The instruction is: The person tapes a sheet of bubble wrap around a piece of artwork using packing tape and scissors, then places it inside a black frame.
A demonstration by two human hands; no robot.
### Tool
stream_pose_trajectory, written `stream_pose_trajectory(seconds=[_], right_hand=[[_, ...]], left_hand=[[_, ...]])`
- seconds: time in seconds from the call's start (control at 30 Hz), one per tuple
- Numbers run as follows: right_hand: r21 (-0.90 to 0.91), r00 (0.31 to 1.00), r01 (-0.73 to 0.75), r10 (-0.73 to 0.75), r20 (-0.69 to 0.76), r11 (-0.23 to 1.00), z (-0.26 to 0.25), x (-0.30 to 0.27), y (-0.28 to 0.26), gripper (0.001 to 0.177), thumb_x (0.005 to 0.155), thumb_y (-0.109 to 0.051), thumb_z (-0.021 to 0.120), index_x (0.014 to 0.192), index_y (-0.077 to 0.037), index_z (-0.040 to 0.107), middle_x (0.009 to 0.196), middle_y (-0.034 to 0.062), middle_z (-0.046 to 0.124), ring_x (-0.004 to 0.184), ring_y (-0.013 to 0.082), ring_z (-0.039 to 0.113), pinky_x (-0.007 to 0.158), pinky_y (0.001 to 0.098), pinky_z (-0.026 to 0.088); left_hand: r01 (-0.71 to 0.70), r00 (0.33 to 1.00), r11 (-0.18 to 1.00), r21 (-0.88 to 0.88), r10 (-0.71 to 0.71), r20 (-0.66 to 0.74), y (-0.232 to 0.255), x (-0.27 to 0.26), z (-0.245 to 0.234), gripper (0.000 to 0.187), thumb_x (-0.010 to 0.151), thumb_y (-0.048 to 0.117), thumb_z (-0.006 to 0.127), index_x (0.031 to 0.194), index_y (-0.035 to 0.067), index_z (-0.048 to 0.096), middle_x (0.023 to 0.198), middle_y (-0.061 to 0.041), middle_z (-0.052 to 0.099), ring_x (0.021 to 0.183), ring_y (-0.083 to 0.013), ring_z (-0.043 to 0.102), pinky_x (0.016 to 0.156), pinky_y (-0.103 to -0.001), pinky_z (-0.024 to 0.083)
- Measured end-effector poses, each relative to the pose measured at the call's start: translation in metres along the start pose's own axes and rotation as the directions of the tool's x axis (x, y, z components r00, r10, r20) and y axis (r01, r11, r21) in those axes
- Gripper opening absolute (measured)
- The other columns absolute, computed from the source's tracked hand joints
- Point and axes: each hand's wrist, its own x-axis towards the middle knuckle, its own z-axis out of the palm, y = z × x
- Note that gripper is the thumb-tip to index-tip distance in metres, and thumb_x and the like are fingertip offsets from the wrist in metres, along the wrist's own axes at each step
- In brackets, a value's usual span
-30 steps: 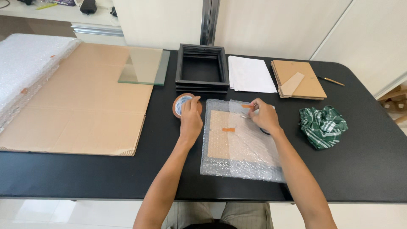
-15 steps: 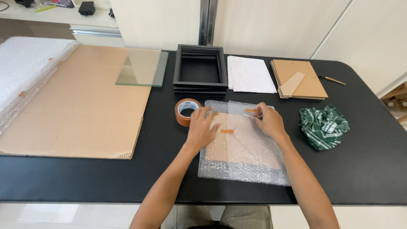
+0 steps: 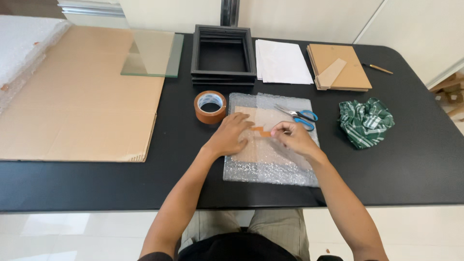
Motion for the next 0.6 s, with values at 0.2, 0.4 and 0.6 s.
stream_pose_trajectory(seconds=[0.2,0.4,0.6], right_hand=[[0.011,0.98,-0.025,0.022,0.197,1.0,0.029,-0.036,0.005,0.013,0.086,-0.003,0.072,0.095,-0.003,0.082,0.067,0.0034,0.061,0.048,0.0095,0.055,0.038,0.0263,0.043],[-0.069,0.976,-0.008,0.023,0.217,0.998,0.039,-0.039,0.015,0.011,0.084,-0.008,0.08,0.094,-0.008,0.085,0.069,0.008,0.076,0.043,0.0088,0.057,0.04,0.0227,0.043],[-0.124,0.982,-0.009,0.033,0.187,0.992,0.043,-0.044,0.019,0.012,0.083,-0.006,0.082,0.094,-0.008,0.085,0.069,0.0098,0.078,0.039,0.0129,0.061,0.038,0.0241,0.046]], left_hand=[[-0.262,0.933,0.87,-0.417,0.118,-0.34,0.023,-0.043,0.002,0.03,0.096,0.014,0.059,0.123,0.016,0.072,0.116,-0.006,0.074,0.109,-0.0291,0.068,0.098,-0.046,0.052],[-0.292,0.951,0.897,-0.331,0.234,-0.202,0.032,-0.058,0.014,0.061,0.088,0.036,0.055,0.144,0.013,0.061,0.137,-0.015,0.067,0.14,-0.0364,0.053,0.12,-0.053,0.036],[-0.238,0.959,0.968,-0.076,0.222,-0.177,0.038,-0.049,0.033,0.078,0.073,0.045,0.063,0.147,0.022,0.059,0.127,-0.006,0.071,0.137,-0.0265,0.055,0.123,-0.052,0.03]])
